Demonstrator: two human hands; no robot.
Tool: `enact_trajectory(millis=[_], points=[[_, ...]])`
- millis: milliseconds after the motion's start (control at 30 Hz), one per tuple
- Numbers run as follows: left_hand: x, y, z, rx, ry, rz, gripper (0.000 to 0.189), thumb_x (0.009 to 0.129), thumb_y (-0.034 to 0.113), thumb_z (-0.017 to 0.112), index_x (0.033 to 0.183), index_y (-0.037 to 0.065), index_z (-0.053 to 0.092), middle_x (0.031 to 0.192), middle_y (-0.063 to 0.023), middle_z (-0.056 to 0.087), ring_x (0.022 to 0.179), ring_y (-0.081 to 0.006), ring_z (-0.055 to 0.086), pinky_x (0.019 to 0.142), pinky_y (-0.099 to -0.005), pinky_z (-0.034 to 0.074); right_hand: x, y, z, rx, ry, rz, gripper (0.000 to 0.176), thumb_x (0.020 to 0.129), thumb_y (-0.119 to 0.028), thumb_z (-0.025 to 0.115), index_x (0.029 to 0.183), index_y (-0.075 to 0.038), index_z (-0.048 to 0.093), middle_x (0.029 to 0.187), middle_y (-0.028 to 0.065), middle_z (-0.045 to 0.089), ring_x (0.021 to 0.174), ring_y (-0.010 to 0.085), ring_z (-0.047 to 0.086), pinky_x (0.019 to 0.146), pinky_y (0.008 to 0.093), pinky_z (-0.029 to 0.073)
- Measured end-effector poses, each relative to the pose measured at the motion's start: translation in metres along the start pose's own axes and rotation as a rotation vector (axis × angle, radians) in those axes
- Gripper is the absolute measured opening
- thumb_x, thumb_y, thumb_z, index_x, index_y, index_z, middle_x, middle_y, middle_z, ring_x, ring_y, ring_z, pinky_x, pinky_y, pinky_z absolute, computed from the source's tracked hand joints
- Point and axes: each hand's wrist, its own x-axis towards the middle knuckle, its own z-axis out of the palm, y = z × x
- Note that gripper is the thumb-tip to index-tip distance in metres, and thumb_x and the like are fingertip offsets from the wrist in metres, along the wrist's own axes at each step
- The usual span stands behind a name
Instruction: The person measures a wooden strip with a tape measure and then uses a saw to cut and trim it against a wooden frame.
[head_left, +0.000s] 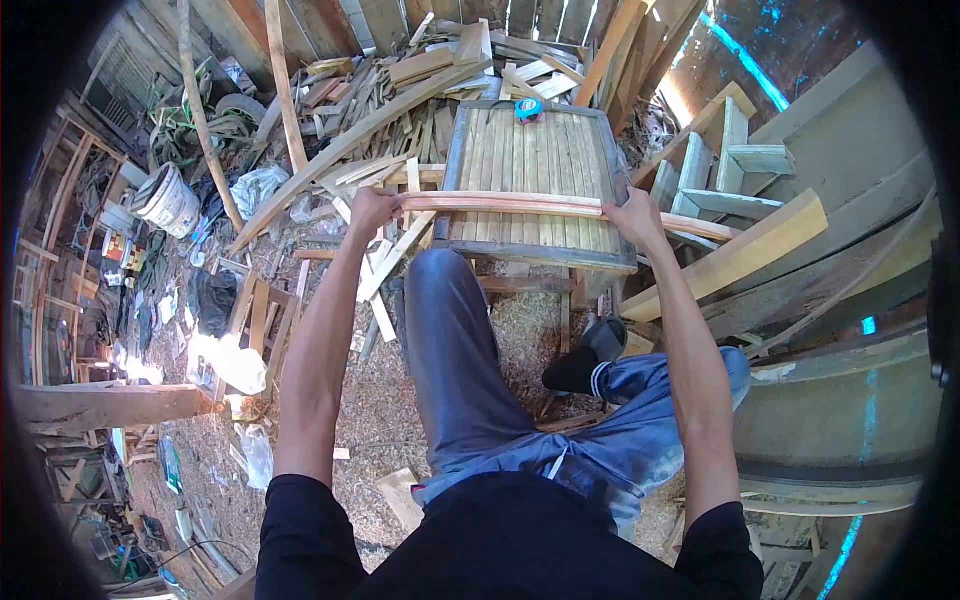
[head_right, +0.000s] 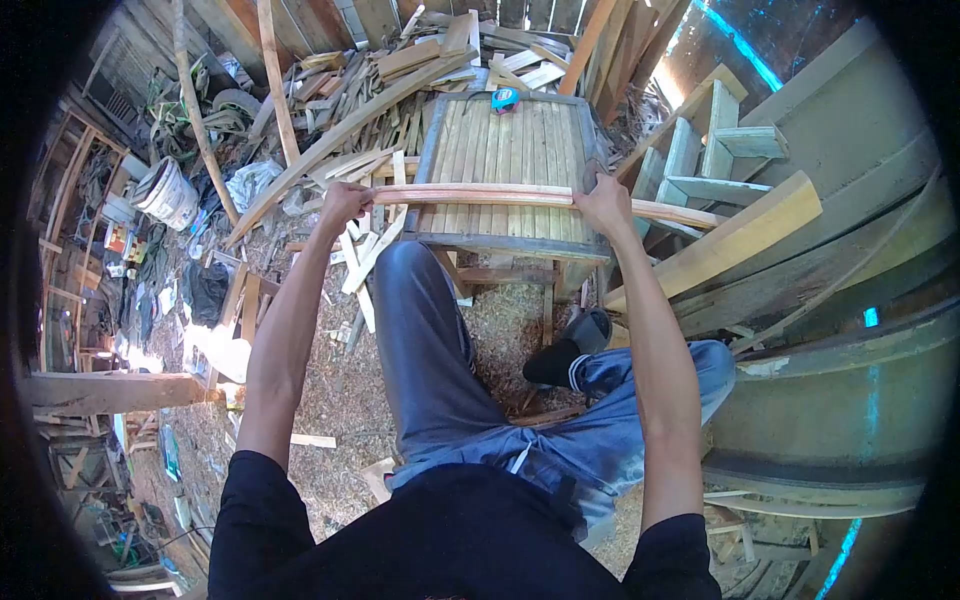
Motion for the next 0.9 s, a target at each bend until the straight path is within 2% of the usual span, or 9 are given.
enact_trajectory(millis=[67,167,233,567,600,633,700,767,900], points=[[-0.002,0.002,-0.001,-0.011,-0.005,0.013,0.021,0.082,0.018,0.076,0.078,-0.002,0.073,0.060,-0.0049,0.064,0.047,-0.0094,0.051,0.043,-0.0260,0.039,-0.003,-0.003,-0.004,0.042,-0.038,-0.010,0.051,0.075,-0.034,0.070,0.102,0.009,0.063,0.101,0.0321,0.065,0.100,0.0436,0.063,0.088,0.0458,0.049],[0.001,0.000,-0.002,-0.027,-0.014,0.002,0.020,0.082,0.015,0.076,0.084,-0.004,0.072,0.061,-0.0060,0.065,0.048,-0.0101,0.053,0.043,-0.0257,0.040,-0.005,-0.005,-0.005,0.054,-0.031,-0.002,0.051,0.076,-0.033,0.069,0.103,0.009,0.063,0.101,0.0323,0.064,0.100,0.0437,0.063,0.087,0.0459,0.049],[0.002,0.003,-0.004,0.050,-0.062,-0.001,0.021,0.086,0.013,0.071,0.092,-0.007,0.070,0.070,-0.0066,0.065,0.056,-0.0105,0.057,0.047,-0.0236,0.045,-0.003,-0.001,-0.003,0.053,-0.027,-0.009,0.051,0.076,-0.033,0.069,0.103,0.009,0.062,0.101,0.0322,0.065,0.100,0.0438,0.063,0.087,0.0460,0.049],[0.008,-0.004,-0.002,-0.014,-0.067,-0.025,0.021,0.085,0.014,0.073,0.092,-0.006,0.071,0.068,-0.0051,0.064,0.052,-0.0094,0.054,0.046,-0.0229,0.043,-0.009,-0.002,-0.005,0.029,-0.050,-0.027,0.052,0.079,-0.036,0.068,0.108,0.007,0.061,0.104,0.0315,0.064,0.102,0.0443,0.062,0.088,0.0458,0.048],[0.006,-0.002,-0.002,0.027,-0.034,-0.010,0.022,0.083,0.017,0.075,0.086,-0.004,0.072,0.063,-0.0042,0.062,0.051,-0.0096,0.052,0.046,-0.0256,0.041,-0.009,-0.003,-0.006,0.029,-0.047,-0.027,0.052,0.079,-0.036,0.068,0.108,0.007,0.061,0.104,0.0315,0.064,0.102,0.0443,0.062,0.088,0.0458,0.048],[0.005,-0.001,-0.002,0.068,-0.001,0.005,0.023,0.081,0.020,0.077,0.080,-0.003,0.073,0.058,-0.0034,0.061,0.050,-0.0099,0.050,0.046,-0.0282,0.039,-0.010,-0.004,-0.008,0.034,-0.067,-0.016,0.053,0.079,-0.036,0.068,0.109,0.007,0.061,0.104,0.0315,0.064,0.102,0.0440,0.062,0.088,0.0458,0.048],[0.003,0.001,-0.003,0.070,-0.020,0.008,0.024,0.080,0.021,0.078,0.080,-0.003,0.073,0.058,-0.0034,0.061,0.050,-0.0098,0.050,0.046,-0.0277,0.039,-0.010,-0.002,-0.006,0.040,-0.088,-0.005,0.053,0.079,-0.036,0.068,0.111,0.007,0.061,0.105,0.0314,0.064,0.103,0.0438,0.062,0.088,0.0458,0.048],[0.000,0.003,-0.006,0.072,-0.038,0.010,0.026,0.080,0.023,0.079,0.081,-0.003,0.074,0.059,-0.0033,0.061,0.050,-0.0098,0.050,0.046,-0.0273,0.039,-0.008,0.002,0.000,0.017,0.012,-0.011,0.040,0.078,-0.029,0.073,0.101,0.003,0.065,0.087,0.0214,0.069,0.085,0.0324,0.067,0.076,0.0403,0.049],[-0.009,0.013,-0.005,0.087,-0.050,0.047,0.026,0.078,0.025,0.080,0.080,-0.001,0.074,0.060,-0.0040,0.062,0.052,-0.0107,0.052,0.048,-0.0278,0.041,-0.009,0.000,-0.001,0.050,-0.018,-0.010,0.038,0.077,-0.029,0.073,0.098,0.002,0.065,0.086,0.0202,0.069,0.084,0.0320,0.067,0.076,0.0399,0.049]])
